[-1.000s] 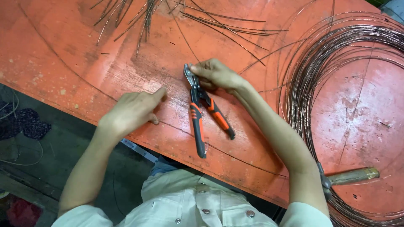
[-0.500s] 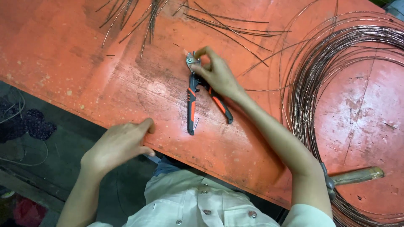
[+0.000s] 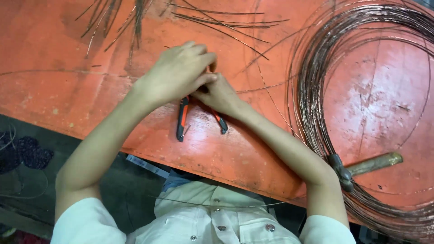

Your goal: Processing copper wires by straightening, cutting, and hammering them on a workbench.

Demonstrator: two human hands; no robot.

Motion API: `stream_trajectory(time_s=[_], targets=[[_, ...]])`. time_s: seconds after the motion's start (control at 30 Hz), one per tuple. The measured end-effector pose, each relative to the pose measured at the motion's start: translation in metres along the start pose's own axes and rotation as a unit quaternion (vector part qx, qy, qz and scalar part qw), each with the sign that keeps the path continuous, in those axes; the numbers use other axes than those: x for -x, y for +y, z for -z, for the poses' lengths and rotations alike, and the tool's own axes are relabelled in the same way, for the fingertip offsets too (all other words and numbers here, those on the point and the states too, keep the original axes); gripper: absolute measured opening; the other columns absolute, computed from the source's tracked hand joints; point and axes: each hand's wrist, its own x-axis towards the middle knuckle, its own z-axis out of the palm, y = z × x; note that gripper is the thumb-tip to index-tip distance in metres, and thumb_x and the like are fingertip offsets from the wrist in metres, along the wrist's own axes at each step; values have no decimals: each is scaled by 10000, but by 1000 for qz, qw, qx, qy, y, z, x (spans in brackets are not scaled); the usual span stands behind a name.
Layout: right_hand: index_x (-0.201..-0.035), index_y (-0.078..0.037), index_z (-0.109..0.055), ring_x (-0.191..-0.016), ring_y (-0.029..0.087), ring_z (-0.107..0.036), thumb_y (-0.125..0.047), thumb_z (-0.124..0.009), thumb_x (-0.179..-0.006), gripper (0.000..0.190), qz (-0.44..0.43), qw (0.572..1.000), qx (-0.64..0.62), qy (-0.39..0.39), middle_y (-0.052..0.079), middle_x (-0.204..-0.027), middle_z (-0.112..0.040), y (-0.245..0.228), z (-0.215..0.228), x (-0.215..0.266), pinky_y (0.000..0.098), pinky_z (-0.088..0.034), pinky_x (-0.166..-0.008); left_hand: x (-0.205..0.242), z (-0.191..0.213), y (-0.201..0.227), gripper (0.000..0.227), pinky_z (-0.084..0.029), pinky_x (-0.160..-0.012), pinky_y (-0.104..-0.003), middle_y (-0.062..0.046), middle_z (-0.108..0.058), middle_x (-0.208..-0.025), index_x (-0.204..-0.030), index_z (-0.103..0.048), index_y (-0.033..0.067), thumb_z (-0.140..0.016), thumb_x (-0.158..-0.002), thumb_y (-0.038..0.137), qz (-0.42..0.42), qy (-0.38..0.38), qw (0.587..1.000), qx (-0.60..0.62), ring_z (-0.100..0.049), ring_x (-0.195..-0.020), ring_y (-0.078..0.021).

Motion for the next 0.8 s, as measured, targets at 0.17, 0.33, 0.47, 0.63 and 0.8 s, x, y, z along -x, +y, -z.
stream_trajectory(time_s=[0.17,0.33,0.47,0.63,0.8], targets=[[-1180,-39,-676,-999,472,-682,-515,-698,-920,543,21,999,21,-13,252,-1076,-723,-39,30,13,553,-549,-815,-62,-38,2,292,-522,-780,-570,-171,-698,-980,-1067,-729,88,-636,-1010,358,-18,-149,987,55,-651,-1002,-396],[-1113,-85,-702,-934,432,-710,-425,-616,-1032,360,190,980,45,-39,195,-987,-727,-3,41,24,515,-583,-769,-81,-44,1,297,-536,-818,-581,-197,-754,-958,-1117,-739,26,-579,-1053,267,-45,-158,971,174,-692,-974,-440],[-1170,-93,-649,-955,351,-628,-360,-517,-1074,313,327,919,208,70,127,-1000,-588,19,68,37,428,-525,-827,-85,-56,-5,256,-535,-824,-613,-278,-728,-1046,-1187,-680,-36,-549,-1055,139,-87,-96,966,225,-657,-1015,-515],[-1005,-97,-660,-827,299,-601,-221,-509,-1016,196,303,862,374,161,111,-915,-571,45,107,64,407,-467,-761,-99,-78,6,286,-544,-852,-610,-236,-735,-1082,-1246,-678,61,-520,-1064,213,-50,-79,984,151,-674,-1046,-477],[-1037,-131,-504,-905,257,-496,-610,-661,-873,530,-75,886,451,75,47,-973,-449,47,132,111,401,-343,-765,-123,-117,8,300,-581,-733,-542,-115,-732,-894,-1053,-720,163,-553,-1054,411,26,-15,999,29,-731,-943,-364]])
